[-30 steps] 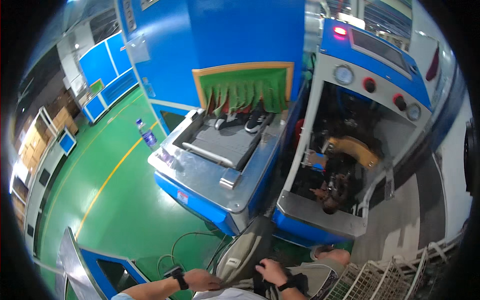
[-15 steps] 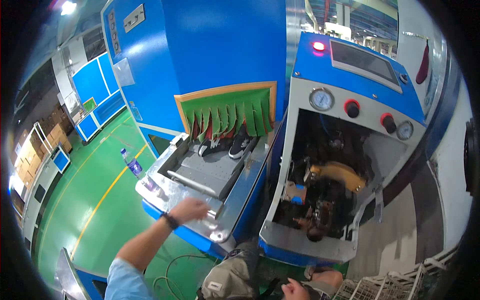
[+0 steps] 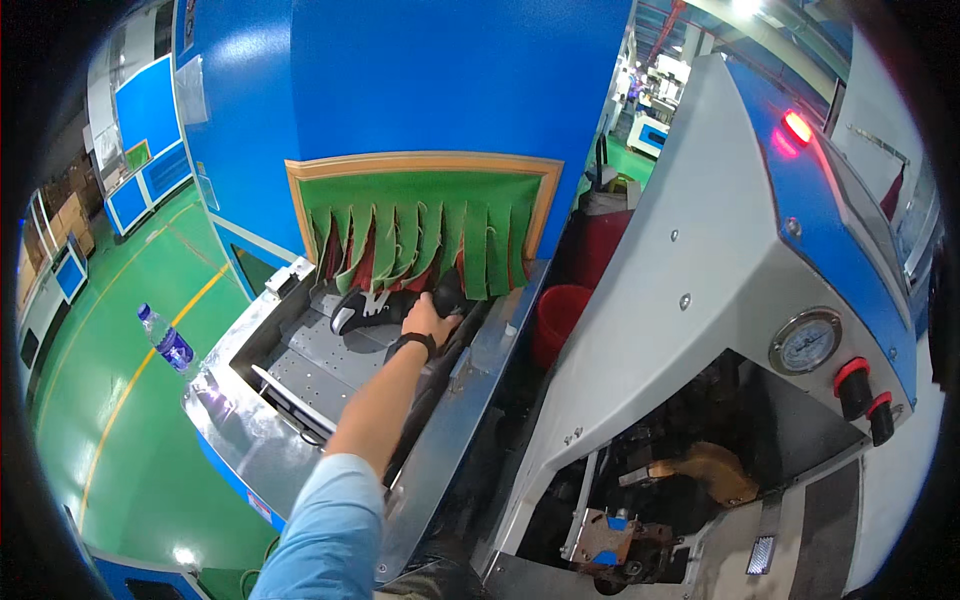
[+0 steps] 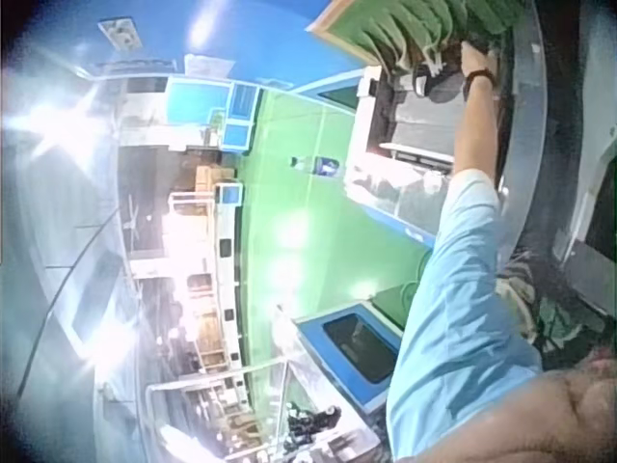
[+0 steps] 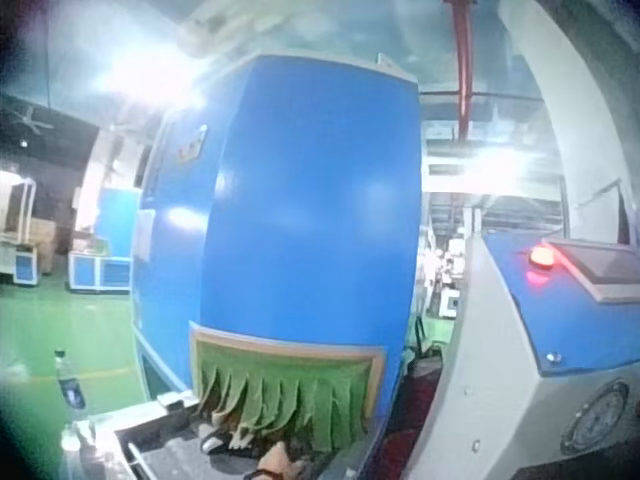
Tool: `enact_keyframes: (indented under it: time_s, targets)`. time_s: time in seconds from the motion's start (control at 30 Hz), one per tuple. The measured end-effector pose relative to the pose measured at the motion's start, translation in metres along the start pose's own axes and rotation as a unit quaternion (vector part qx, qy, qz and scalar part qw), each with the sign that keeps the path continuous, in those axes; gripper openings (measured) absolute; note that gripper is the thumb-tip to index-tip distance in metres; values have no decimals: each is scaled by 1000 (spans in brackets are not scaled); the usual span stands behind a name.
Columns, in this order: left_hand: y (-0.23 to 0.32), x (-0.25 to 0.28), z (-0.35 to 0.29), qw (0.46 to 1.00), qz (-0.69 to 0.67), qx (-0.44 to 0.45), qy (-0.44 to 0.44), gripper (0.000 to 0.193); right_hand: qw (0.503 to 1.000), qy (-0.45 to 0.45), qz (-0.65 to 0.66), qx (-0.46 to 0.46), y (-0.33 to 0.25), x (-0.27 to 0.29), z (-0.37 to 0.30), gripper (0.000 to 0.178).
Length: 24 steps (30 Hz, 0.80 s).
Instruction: Operating a shoe lasting machine to shape and set shoe uppers onto lasts.
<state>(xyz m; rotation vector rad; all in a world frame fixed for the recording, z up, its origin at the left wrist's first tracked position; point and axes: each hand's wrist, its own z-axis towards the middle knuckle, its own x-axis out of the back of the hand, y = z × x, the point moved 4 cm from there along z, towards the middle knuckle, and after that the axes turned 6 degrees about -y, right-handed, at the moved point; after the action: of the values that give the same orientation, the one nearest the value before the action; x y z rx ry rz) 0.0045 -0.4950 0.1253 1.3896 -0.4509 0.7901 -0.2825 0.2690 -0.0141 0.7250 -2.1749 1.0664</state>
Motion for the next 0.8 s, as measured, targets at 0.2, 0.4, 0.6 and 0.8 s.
enact_keyframes:
  time_s: [0.2,0.4,0.6,0.8]
  targets:
    - [25,160,-117,964,-215,19,-155,62,986,-83,136,-43,-184,95,21,46]
    - [5,235,-342,818,-488,5,-305,85,766,-79,506,389,-261,79,33,85]
    - [41,166,-523,747,-503,62,-431,79,702,-43,596,389,-303,109,-10,100]
    - [81,137,-535,895,-30,-85,-437,55,829,325,387,241,-253,129,-52,88]
